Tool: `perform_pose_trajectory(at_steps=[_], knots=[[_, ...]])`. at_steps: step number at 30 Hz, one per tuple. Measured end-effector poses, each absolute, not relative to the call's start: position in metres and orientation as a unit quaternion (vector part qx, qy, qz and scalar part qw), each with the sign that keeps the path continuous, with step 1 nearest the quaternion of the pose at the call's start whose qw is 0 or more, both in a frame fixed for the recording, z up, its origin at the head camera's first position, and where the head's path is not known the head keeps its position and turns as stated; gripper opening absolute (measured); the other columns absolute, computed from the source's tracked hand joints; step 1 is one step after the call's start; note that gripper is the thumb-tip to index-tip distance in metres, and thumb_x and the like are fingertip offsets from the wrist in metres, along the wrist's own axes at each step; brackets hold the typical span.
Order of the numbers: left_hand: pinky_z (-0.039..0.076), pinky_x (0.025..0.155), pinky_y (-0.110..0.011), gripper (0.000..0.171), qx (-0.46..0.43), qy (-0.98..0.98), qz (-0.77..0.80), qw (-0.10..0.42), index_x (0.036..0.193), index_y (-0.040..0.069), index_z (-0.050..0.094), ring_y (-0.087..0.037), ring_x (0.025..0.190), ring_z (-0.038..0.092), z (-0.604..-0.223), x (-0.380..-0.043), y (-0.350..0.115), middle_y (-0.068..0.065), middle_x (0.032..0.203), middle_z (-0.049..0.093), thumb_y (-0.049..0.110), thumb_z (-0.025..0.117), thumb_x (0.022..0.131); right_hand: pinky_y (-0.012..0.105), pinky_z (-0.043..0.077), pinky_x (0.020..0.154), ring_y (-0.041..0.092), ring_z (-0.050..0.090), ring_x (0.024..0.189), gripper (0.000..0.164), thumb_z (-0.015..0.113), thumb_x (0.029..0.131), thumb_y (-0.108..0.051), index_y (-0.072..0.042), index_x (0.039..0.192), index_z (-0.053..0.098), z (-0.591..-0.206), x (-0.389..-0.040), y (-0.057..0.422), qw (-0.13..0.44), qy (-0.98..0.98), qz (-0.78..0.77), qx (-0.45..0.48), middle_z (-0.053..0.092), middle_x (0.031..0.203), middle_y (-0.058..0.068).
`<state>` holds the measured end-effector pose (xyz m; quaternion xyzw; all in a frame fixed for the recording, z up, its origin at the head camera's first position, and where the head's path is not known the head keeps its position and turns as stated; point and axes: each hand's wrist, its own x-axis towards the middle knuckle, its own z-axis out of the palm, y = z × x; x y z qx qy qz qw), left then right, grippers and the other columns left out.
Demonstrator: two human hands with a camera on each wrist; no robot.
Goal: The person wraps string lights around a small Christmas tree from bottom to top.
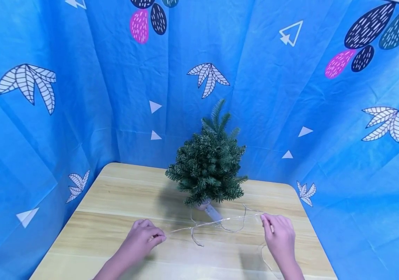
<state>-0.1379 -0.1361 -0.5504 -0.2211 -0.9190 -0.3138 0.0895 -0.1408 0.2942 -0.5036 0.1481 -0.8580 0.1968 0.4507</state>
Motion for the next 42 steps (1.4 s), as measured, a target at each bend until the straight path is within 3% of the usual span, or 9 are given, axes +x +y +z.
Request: perform_pose_trajectory(at_steps=[6,13,21,29,33,36,42], knots=[[0.035,0.099,-0.045,0.008,-0.198,-0.929,-0.296,0.106,0.086,0.030,0.078,0.002,0.090,0.052,-0.535,-0.148,-0.157,0.036,0.081,0.058,0.034,0.074,0.091,0.028,0.037,0.072,0.023,0.055,0.062,0.007,0.077,0.078,0.002,0.002,0.084,0.075,-0.488,-0.145,0.312,0.496,-0.834,0.214,0.114,0.066,0.064,0.006],[0.033,0.100,-0.046,0.007,-0.196,-0.931,-0.272,0.147,0.090,0.028,0.078,-0.006,0.095,0.053,-0.518,-0.160,-0.171,0.027,0.087,0.067,0.034,0.075,0.091,0.017,0.032,0.089,0.022,0.051,0.067,0.007,0.075,0.080,0.008,0.006,0.086,0.074,-0.477,-0.148,0.324,0.522,-0.814,0.244,0.076,0.066,0.064,0.014],[0.034,0.097,-0.049,0.009,-0.211,-0.923,-0.244,0.208,0.095,0.025,0.078,-0.017,0.100,0.057,-0.490,-0.179,-0.172,0.008,0.096,0.074,0.026,0.080,0.086,0.015,0.029,0.089,-0.015,0.043,0.082,0.004,0.072,0.087,0.006,0.010,0.086,0.072,-0.461,-0.150,0.330,0.533,-0.792,0.294,0.050,0.063,0.065,0.018],[0.035,0.093,-0.046,0.010,-0.233,-0.904,-0.247,0.258,0.097,0.023,0.078,-0.018,0.100,0.056,-0.462,-0.200,-0.160,0.005,0.101,0.075,0.028,0.079,0.088,0.014,0.027,0.088,-0.018,0.043,0.084,0.005,0.071,0.085,0.011,0.015,0.082,0.070,-0.447,-0.153,0.330,0.557,-0.765,0.322,0.003,0.061,0.068,0.025],[0.035,0.092,-0.045,0.011,-0.246,-0.900,-0.243,0.267,0.098,0.023,0.078,-0.017,0.100,0.055,-0.452,-0.210,-0.150,0.005,0.102,0.075,0.027,0.079,0.088,0.014,0.027,0.088,-0.021,0.043,0.084,0.010,0.070,0.090,0.005,0.014,0.087,0.071,-0.445,-0.154,0.339,0.543,-0.770,0.332,-0.034,0.064,0.069,-0.016],[0.036,0.091,-0.044,0.012,-0.254,-0.898,-0.241,0.266,0.099,0.023,0.079,-0.018,0.101,0.055,-0.447,-0.217,-0.142,0.005,0.105,0.074,0.028,0.077,0.089,0.015,0.027,0.087,-0.022,0.043,0.084,0.013,0.071,0.093,-0.001,0.012,0.091,0.072,-0.450,-0.157,0.355,0.530,-0.778,0.335,-0.052,0.051,0.081,-0.045],[0.038,0.089,-0.044,0.011,-0.269,-0.893,-0.240,0.271,0.099,0.022,0.080,-0.023,0.106,0.056,-0.440,-0.226,-0.126,0.001,0.110,0.072,0.026,0.077,0.089,0.016,0.027,0.087,-0.021,0.043,0.083,0.022,0.069,0.096,-0.010,0.012,0.090,0.072,-0.447,-0.157,0.364,0.525,-0.771,0.347,-0.095,0.050,0.077,-0.045]])
